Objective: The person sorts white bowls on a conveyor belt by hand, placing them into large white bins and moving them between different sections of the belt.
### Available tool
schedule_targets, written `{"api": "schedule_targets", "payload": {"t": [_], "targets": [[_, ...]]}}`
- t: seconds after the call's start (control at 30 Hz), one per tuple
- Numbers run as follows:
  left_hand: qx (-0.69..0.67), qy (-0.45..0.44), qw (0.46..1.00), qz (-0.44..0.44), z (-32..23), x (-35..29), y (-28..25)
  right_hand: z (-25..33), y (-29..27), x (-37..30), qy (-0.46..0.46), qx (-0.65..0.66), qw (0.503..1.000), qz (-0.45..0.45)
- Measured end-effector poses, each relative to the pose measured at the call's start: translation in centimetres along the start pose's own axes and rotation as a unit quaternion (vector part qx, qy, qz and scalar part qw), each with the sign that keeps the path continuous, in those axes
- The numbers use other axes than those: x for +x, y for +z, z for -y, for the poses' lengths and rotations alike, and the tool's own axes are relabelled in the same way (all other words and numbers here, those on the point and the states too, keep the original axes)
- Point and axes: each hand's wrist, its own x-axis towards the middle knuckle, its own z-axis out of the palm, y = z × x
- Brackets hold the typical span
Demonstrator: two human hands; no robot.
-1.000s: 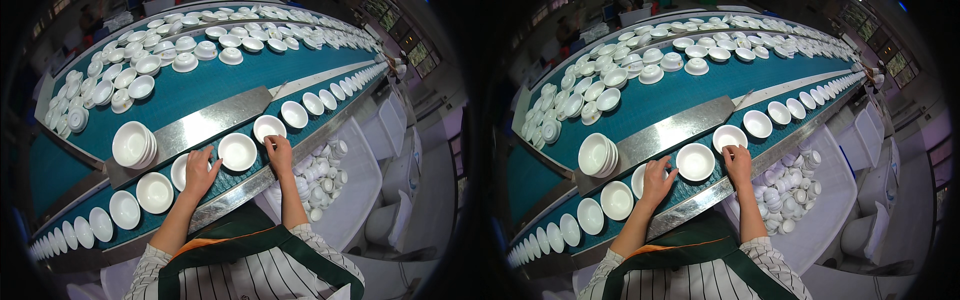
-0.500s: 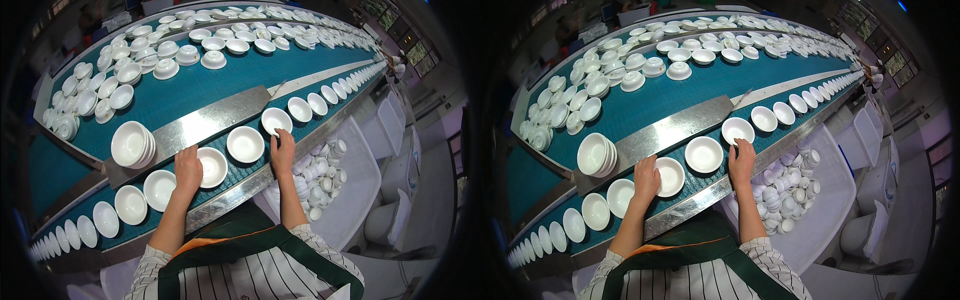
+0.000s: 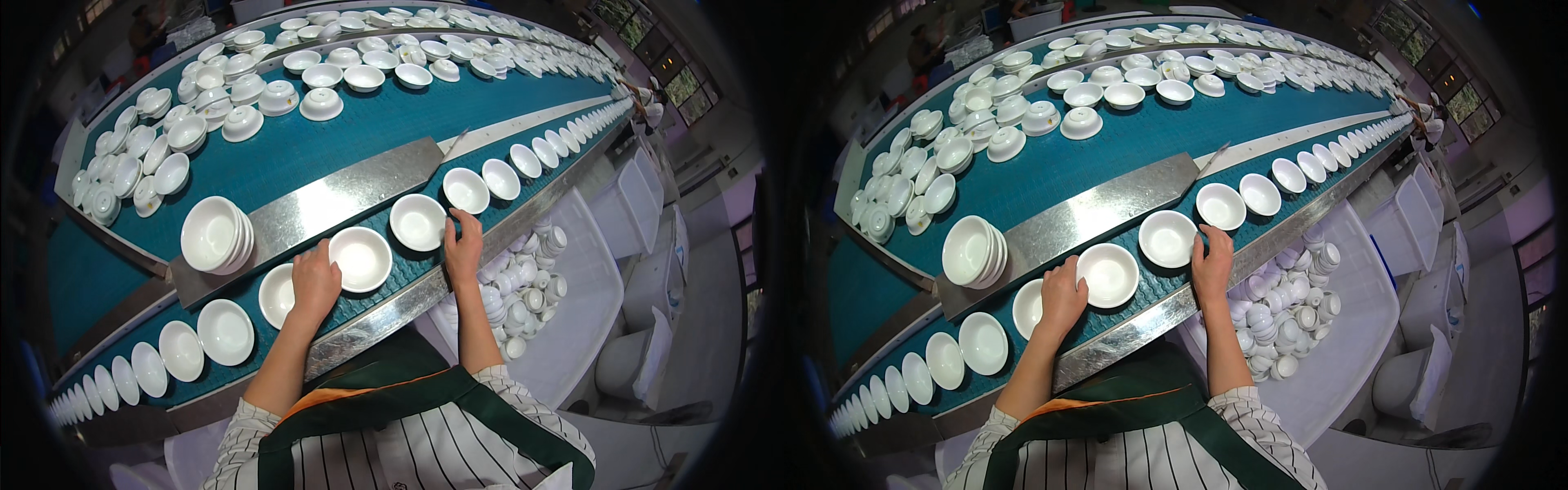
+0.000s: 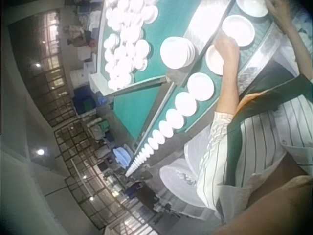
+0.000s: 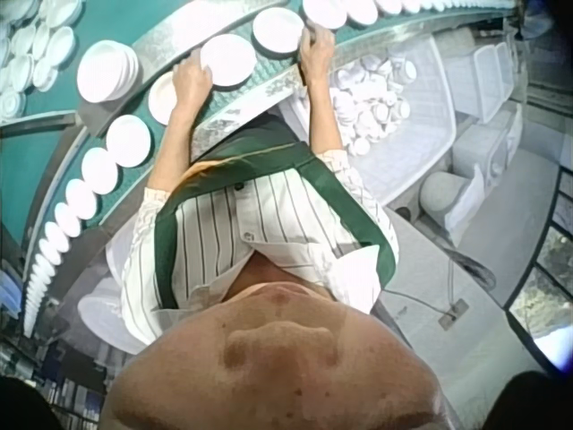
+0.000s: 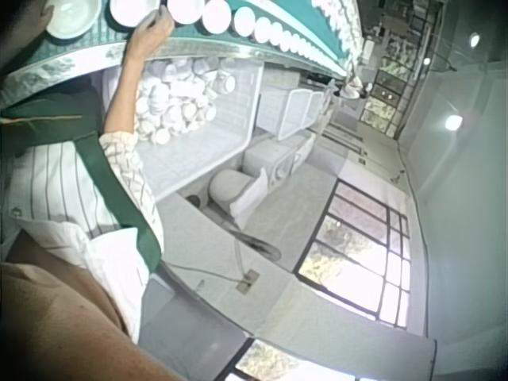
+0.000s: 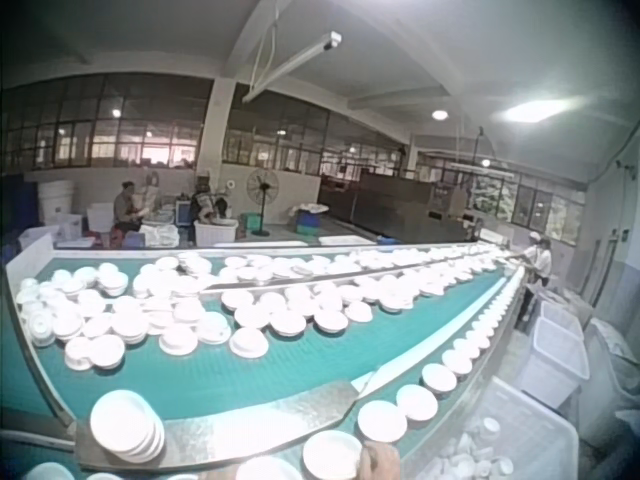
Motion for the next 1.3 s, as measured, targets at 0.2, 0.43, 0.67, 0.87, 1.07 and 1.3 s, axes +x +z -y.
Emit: {"api": "schedule_targets", "payload": {"t": [0.2, 0.43, 0.67, 0.87, 1.07, 1.3], "targets": [[-0.054, 0.079, 0.988, -0.123, -1.9, 2.2, 1.5, -2.8, -0.6, 1.9, -0.029, -0.020, 0.999, 0.026], [-0.078, 0.114, 0.984, -0.113, -4.6, 4.0, 4.0, -4.8, -1.3, 3.9, -0.010, 0.011, 1.000, 0.004], [-0.071, -0.007, 0.997, 0.015, -7.1, 5.4, 5.4, -8.0, -2.3, 6.0, -0.019, 0.026, 0.993, 0.114], [-0.048, 0.015, 0.997, -0.056, -7.4, 7.0, 8.3, -10.4, -2.9, 7.5, 0.015, 0.058, 0.998, 0.009], [-0.069, 0.088, 0.988, -0.105, -10.6, 9.0, 9.3, -13.4, -3.7, 9.2, 0.049, -0.007, 0.996, 0.076], [-0.092, 0.106, 0.988, -0.058, -13.5, 10.6, 11.2, -16.1, -4.7, 10.7, 0.040, 0.025, 0.999, 0.025]]}}
